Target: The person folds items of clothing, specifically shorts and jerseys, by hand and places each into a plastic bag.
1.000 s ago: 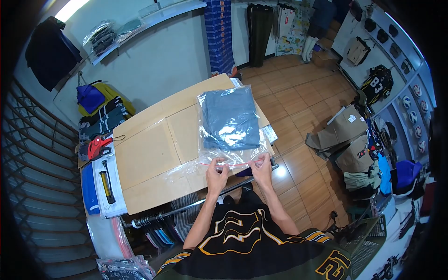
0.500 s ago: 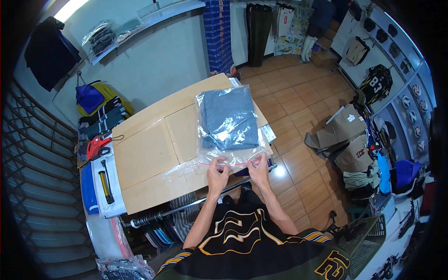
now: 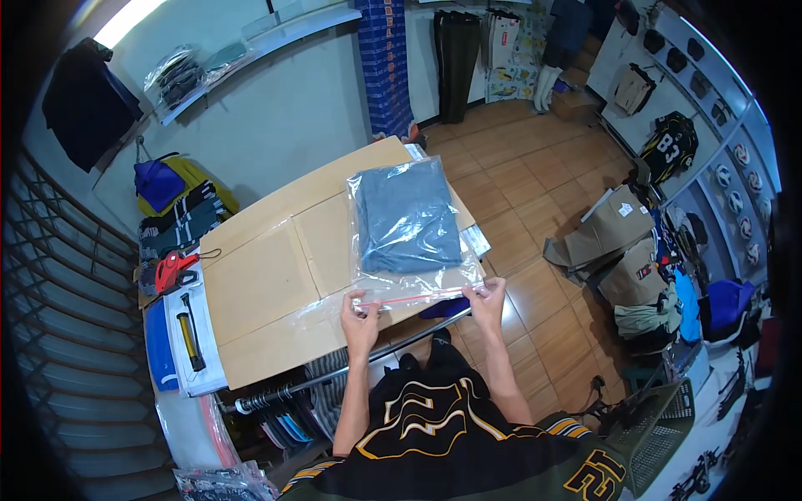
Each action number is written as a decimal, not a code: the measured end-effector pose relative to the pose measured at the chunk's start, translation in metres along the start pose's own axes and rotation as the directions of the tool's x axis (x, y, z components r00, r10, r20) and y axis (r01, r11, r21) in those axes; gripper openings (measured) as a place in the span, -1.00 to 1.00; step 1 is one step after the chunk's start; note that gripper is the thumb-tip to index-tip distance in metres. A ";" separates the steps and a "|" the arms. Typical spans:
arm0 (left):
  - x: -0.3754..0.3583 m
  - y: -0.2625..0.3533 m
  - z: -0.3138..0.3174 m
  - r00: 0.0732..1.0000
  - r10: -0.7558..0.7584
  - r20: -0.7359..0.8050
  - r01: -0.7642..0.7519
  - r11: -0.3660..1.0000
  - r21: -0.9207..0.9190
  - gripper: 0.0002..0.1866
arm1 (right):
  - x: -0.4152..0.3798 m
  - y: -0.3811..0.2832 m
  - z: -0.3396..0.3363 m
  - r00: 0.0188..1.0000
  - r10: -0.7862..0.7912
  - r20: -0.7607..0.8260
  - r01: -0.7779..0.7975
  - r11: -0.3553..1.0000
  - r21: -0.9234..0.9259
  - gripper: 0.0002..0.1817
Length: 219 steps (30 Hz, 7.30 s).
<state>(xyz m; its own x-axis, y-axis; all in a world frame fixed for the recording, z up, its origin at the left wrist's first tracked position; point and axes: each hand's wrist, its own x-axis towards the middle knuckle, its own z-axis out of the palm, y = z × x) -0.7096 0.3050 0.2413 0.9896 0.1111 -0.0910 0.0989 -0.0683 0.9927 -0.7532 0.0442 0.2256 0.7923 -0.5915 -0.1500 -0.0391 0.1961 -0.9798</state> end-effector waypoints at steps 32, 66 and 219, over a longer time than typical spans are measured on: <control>0.095 0.025 0.004 0.997 0.043 0.058 -0.055 0.974 0.219 -0.19 | 0.071 -0.038 0.026 0.969 -0.205 0.141 0.244 0.668 -0.703 -0.48; 0.102 0.062 0.420 0.732 -0.327 0.598 0.312 0.941 0.132 -0.63 | 0.270 0.021 -0.301 0.696 0.558 0.451 -0.630 0.777 0.011 -0.06; 1.260 0.345 -0.315 0.888 0.415 -0.196 0.045 0.347 0.937 -0.42 | 0.710 -0.211 1.267 0.368 -0.277 0.888 0.927 0.179 -0.329 -0.25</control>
<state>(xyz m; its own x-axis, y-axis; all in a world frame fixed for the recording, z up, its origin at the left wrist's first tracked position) 0.5391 0.7337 0.4938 0.8998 0.2649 0.3466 0.1760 -0.9474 0.2673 0.5892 0.5735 0.4930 0.8429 0.4223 0.3334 0.5276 -0.7703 -0.3581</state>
